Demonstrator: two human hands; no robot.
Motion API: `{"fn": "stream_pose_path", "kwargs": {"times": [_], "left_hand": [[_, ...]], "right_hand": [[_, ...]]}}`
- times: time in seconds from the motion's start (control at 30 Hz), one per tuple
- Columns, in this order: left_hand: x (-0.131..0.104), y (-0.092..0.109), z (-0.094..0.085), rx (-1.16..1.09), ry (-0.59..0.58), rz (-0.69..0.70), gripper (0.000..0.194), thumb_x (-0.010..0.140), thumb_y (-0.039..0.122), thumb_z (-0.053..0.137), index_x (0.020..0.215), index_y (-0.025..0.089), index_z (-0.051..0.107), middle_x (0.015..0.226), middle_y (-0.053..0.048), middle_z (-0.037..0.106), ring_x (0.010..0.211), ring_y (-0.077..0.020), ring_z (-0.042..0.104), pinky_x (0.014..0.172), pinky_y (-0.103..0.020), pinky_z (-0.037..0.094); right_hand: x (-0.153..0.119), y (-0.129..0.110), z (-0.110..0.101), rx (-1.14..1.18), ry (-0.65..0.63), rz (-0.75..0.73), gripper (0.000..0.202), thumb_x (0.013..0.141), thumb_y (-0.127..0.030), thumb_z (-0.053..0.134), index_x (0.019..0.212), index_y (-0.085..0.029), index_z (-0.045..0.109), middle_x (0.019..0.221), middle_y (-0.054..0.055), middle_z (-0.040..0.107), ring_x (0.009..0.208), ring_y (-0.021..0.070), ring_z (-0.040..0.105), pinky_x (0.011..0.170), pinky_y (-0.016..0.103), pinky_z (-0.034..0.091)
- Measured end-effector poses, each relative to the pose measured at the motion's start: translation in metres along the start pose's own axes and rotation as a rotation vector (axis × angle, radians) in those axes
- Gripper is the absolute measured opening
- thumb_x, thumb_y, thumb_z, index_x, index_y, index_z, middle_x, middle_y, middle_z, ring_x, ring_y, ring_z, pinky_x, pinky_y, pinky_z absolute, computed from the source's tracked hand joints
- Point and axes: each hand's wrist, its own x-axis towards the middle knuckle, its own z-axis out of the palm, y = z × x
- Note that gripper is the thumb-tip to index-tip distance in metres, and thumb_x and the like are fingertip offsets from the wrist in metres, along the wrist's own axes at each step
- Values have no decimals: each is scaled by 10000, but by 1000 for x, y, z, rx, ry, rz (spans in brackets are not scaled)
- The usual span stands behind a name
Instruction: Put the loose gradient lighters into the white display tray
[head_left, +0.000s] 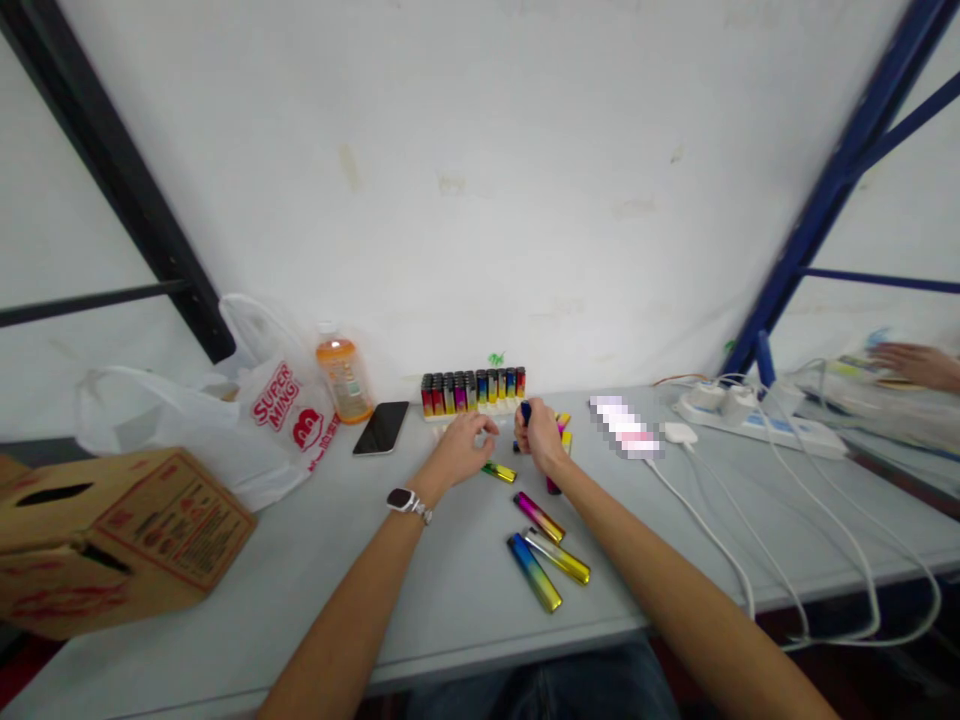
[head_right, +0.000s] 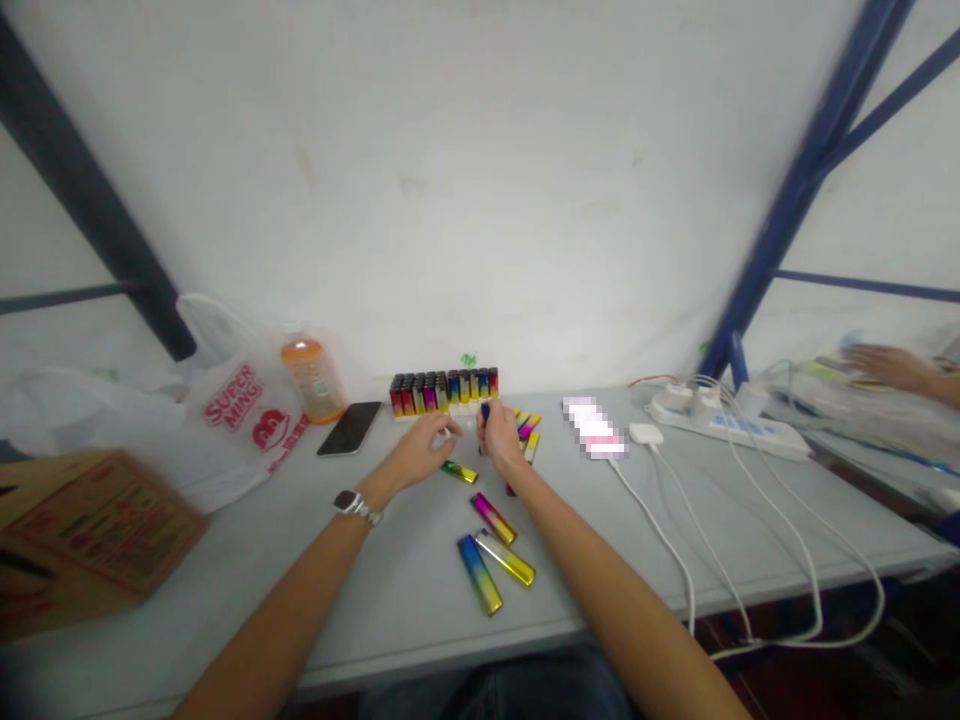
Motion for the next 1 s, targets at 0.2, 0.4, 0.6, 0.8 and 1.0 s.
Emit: {"fn": "stream_pose_path", "kwargs": {"times": [0.2, 0.4, 0.6, 0.8, 1.0], "left_hand": [[-10, -7, -10, 106, -317, 7, 335, 689, 96, 608, 988, 204, 715, 1036, -78, 664, 1024, -247, 603, 963, -360, 456], [-7, -10, -11, 47, -343, -63, 242, 745, 202, 631, 958, 198, 745, 869, -48, 649, 786, -196, 603, 750, -293, 464], [-10, -17, -8, -54, -338, -178, 168, 709, 199, 633, 867, 174, 685, 743, -3, 615, 682, -157, 556, 622, -251, 395], [-13, -27, -4, -175, -345, -263, 158, 705, 285, 676, 787, 176, 596, 717, 7, 603, 667, -156, 546, 606, -253, 391], [-10, -29, -5, -273, -224, -200, 147, 795, 315, 634, 787, 185, 565, 658, 27, 565, 628, -142, 518, 592, -250, 373]], "right_hand": [[1, 5, -1, 66, -125, -73, 376, 797, -601, 561, 872, -240, 489, 500, -102, 440, 373, 86, 354, 383, 204, 308], [26, 8, -12, -310, -64, -423, 304, 772, -489, 659, 853, -198, 625, 813, 22, 655, 726, 151, 598, 693, 285, 483], [70, 3, -16, -631, 5, -567, 298, 797, -388, 610, 982, -176, 705, 894, 58, 687, 730, 170, 573, 722, 314, 470], [99, 4, -10, -801, -63, -632, 252, 793, -296, 581, 1014, -187, 633, 799, 18, 678, 648, 154, 561, 665, 285, 451], [113, 3, -12, -911, -169, -615, 154, 802, -236, 574, 930, -180, 638, 768, 17, 671, 675, 161, 583, 684, 283, 454]]}}
